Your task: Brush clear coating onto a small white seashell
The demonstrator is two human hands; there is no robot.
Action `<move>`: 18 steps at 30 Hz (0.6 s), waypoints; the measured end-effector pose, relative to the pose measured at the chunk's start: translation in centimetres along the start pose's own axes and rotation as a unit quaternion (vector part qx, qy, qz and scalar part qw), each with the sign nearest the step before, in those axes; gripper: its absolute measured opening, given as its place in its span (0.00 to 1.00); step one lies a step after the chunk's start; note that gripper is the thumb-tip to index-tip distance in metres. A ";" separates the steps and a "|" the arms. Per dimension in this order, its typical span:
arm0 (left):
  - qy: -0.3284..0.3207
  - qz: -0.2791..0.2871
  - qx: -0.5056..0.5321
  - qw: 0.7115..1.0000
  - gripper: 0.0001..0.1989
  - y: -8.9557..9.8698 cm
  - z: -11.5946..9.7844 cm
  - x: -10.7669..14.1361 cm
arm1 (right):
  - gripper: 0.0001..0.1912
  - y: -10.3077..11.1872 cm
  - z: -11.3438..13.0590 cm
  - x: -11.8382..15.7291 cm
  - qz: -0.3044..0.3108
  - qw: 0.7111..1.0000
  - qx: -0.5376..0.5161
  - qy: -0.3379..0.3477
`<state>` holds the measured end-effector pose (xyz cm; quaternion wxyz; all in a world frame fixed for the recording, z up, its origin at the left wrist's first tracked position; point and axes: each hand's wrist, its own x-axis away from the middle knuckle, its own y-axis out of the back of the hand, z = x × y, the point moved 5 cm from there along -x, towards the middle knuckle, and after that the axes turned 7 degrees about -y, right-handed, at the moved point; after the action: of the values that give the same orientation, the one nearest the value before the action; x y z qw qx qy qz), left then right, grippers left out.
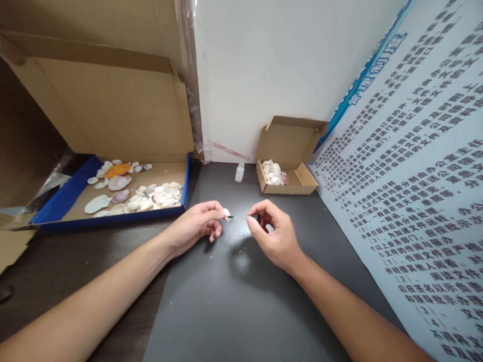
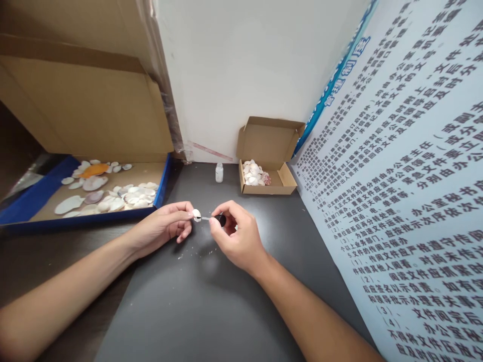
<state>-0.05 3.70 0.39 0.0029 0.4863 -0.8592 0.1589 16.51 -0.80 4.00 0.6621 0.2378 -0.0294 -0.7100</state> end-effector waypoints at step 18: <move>-0.020 0.010 -0.040 0.999 0.09 -0.5 -0.2 0.2 | 0.03 0.1 -0.2 -0.1 -0.002 1.000 -0.006 -0.023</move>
<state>0.22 3.40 0.72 0.0036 0.4801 -0.8696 0.1152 16.71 -0.71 3.90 0.6611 0.2175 -0.0403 -0.7169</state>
